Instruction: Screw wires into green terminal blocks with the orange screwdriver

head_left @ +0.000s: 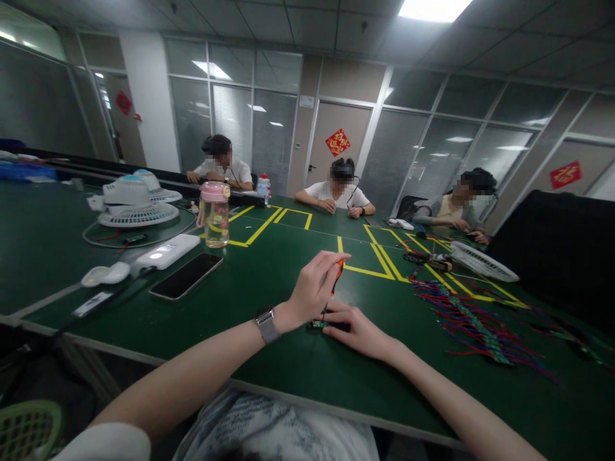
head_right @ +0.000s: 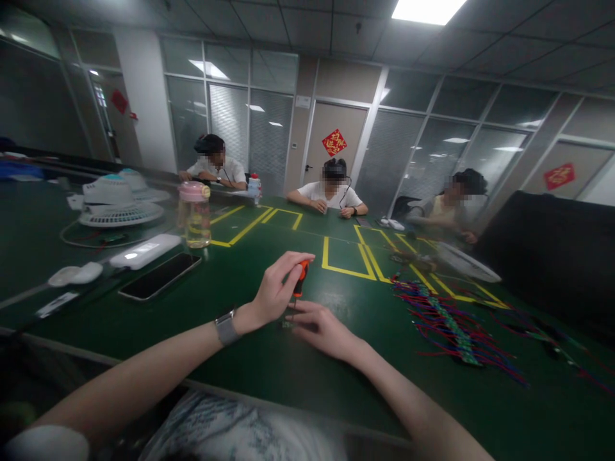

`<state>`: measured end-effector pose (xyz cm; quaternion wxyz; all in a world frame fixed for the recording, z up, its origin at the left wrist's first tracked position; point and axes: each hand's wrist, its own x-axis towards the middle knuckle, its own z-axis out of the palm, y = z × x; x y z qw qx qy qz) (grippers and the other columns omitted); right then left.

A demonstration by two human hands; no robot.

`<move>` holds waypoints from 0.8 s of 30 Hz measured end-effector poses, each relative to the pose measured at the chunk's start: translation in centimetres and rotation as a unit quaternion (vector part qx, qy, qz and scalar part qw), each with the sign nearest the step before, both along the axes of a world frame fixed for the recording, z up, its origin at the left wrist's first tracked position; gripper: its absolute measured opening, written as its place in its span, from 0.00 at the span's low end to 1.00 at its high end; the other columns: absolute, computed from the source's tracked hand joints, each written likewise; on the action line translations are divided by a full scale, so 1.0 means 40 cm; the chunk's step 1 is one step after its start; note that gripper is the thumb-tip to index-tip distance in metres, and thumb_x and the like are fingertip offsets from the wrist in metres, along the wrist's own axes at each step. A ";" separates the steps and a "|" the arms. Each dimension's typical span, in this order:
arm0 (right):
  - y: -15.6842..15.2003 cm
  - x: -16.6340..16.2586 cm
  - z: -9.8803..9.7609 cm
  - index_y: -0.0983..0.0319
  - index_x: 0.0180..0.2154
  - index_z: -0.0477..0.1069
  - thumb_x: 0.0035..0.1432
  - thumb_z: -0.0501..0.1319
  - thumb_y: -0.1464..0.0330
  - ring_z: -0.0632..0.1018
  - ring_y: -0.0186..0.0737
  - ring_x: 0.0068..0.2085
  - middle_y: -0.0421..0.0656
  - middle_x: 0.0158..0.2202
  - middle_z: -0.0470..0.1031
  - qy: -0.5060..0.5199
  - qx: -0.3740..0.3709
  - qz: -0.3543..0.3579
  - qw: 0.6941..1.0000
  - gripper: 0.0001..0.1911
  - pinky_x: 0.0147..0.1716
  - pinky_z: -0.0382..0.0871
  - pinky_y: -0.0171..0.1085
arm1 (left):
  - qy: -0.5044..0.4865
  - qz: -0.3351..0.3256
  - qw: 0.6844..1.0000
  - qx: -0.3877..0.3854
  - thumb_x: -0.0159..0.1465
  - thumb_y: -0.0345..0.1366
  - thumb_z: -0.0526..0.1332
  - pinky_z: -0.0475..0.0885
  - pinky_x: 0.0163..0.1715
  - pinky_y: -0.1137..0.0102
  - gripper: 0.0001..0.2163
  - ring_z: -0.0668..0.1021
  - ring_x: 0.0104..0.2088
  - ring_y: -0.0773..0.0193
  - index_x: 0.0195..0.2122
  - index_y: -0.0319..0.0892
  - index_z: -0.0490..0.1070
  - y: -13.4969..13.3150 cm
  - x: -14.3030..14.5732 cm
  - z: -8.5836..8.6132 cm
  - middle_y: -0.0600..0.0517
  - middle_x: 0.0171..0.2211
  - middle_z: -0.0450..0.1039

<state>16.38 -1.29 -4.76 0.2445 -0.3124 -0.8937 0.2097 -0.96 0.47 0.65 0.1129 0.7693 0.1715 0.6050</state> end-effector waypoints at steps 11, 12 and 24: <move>0.006 0.007 -0.011 0.57 0.53 0.75 0.64 0.60 0.65 0.70 0.47 0.60 0.48 0.59 0.71 -0.010 0.002 -0.014 1.000 0.16 0.60 0.63 0.47 | -0.033 -0.044 0.996 -0.074 0.69 0.34 0.53 0.77 0.33 0.74 0.12 0.78 0.39 0.65 0.51 0.42 0.72 0.013 0.007 -0.006 0.46 0.46 0.73; 0.006 0.008 -0.011 0.57 0.53 0.75 0.64 0.60 0.65 0.71 0.47 0.60 0.48 0.59 0.71 -0.011 0.003 -0.015 1.000 0.16 0.60 0.63 0.48 | -0.032 -0.044 0.996 -0.074 0.69 0.34 0.54 0.77 0.32 0.74 0.12 0.78 0.39 0.65 0.51 0.42 0.72 0.014 0.007 -0.006 0.46 0.45 0.73; 0.007 0.011 -0.009 0.58 0.53 0.75 0.64 0.60 0.64 0.70 0.49 0.60 0.50 0.60 0.69 -0.014 0.002 -0.011 1.000 0.16 0.61 0.62 0.50 | -0.030 0.012 0.999 -0.026 0.63 0.34 0.63 0.72 0.33 0.73 0.07 0.73 0.37 0.66 0.43 0.42 0.74 0.015 0.003 0.002 0.50 0.38 0.68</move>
